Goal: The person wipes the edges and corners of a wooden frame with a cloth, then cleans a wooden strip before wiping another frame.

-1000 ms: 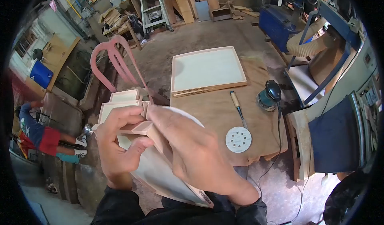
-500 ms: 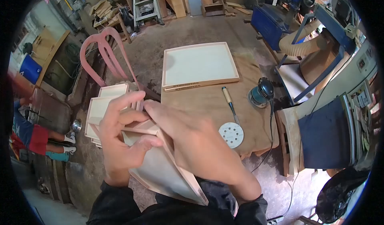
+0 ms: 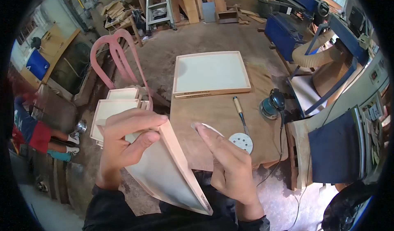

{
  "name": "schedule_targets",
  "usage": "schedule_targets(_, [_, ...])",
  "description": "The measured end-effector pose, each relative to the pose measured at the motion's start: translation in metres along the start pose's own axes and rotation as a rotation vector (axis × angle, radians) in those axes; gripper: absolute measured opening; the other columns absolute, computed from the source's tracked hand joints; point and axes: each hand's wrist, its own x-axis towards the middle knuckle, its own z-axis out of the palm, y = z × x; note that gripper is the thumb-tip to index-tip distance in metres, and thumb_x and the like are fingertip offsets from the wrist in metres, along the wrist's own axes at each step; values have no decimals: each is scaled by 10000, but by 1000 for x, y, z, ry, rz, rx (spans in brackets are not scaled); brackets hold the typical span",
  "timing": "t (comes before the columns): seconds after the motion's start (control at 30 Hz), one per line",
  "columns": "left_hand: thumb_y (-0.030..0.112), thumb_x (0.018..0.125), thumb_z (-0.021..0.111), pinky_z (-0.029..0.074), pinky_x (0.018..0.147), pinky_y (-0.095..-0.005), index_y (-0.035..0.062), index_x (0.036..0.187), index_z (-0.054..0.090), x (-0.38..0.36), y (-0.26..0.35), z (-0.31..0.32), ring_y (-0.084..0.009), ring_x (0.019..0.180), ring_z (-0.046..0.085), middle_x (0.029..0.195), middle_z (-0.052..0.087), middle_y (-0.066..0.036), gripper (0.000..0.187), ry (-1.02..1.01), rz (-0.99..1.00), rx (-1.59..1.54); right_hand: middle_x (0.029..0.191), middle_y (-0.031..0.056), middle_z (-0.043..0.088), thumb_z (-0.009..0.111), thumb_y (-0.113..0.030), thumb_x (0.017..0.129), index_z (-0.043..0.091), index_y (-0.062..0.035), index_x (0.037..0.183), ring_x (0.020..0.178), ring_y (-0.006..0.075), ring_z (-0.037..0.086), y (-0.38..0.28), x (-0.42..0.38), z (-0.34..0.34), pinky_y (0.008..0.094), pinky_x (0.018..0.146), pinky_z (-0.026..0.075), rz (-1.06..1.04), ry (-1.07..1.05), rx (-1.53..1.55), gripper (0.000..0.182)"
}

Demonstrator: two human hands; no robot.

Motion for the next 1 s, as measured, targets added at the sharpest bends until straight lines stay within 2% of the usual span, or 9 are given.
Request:
schedule_targets(0.07, [227, 756, 857, 509, 726, -301, -18, 1086, 720, 5, 6, 1, -224, 819, 691, 896, 715, -143, 433, -15, -105, 8, 1298, 258, 627, 433, 228, 721, 549, 49, 1364, 1239, 396, 605, 2, -1, 11, 404, 1040, 471, 5, 67, 34, 677])
schedule_targets(0.1, [173, 751, 845, 498, 727, -304, -27, 1108, 715, 9, 13, -2, -217, 796, 680, 884, 709, -137, 429, -79, -152, 78, 1303, 263, 623, 434, 221, 721, 549, 53, 1363, 1248, 400, 599, 1, -3, 17, 414, 1053, 458, 15, 101, 48, 674])
schedule_targets(0.23, [112, 769, 823, 517, 699, -298, -26, 1117, 717, 11, 10, 9, -216, 788, 688, 906, 718, -133, 389, -17, -90, 48, 1354, 281, 578, 482, 150, 734, 570, 76, 1326, 1308, 431, 540, -3, -11, 38, 552, 1116, 355, -123, 214, -14, 603])
schedule_targets(0.5, [-54, 815, 717, 571, 732, -323, -21, 1119, 718, 5, -7, 18, -251, 845, 734, 982, 741, -169, 306, 29, -47, -92, 1360, 272, 578, 606, 41, 827, 606, 72, 1270, 1284, 449, 545, 7, -19, 70, 557, 1095, 371, -238, 305, -308, 445])
schedule_targets(0.6, [-135, 732, 662, 566, 721, -308, -33, 1106, 724, 6, -1, 28, -232, 815, 721, 991, 746, -157, 393, 50, -43, -35, 1355, 283, 576, 598, 50, 818, 607, 74, 1267, 1270, 453, 552, 2, 1, 62, 555, 1078, 383, -273, 347, -381, 450])
schedule_targets(0.7, [-89, 768, 705, 582, 722, -359, -13, 1081, 703, 3, 0, 36, -300, 859, 732, 981, 734, -160, 322, 113, 14, 78, 1343, 293, 578, 604, 22, 817, 613, 68, 1259, 1259, 456, 557, -3, 13, 54, 549, 1065, 391, -289, 332, -522, 444])
schedule_targets(0.8, [-99, 756, 698, 590, 702, -357, -10, 1067, 692, -1, 1, 41, -298, 837, 732, 944, 731, -147, 323, 187, -106, -39, 1341, 287, 582, 603, 0, 811, 622, 58, 1245, 1254, 446, 564, -4, 9, 53, 545, 1067, 392, -283, 300, -630, 439])
schedule_targets(0.9, [-103, 753, 699, 599, 686, -341, -6, 1076, 685, -2, -11, 42, -281, 826, 736, 919, 724, -145, 337, 201, 74, 90, 1322, 276, 600, 594, 6, 797, 630, 47, 1238, 1244, 437, 575, -8, 11, 53, 537, 1070, 392, -273, 286, -704, 444])
schedule_targets(1.0, [-92, 742, 713, 594, 676, -345, -1, 1049, 683, -7, -11, 44, -292, 798, 729, 906, 720, -148, 321, 212, -97, -35, 1302, 261, 619, 587, 6, 793, 638, 41, 1231, 1230, 418, 592, -14, 22, 48, 529, 1069, 397, -273, 238, -770, 442])
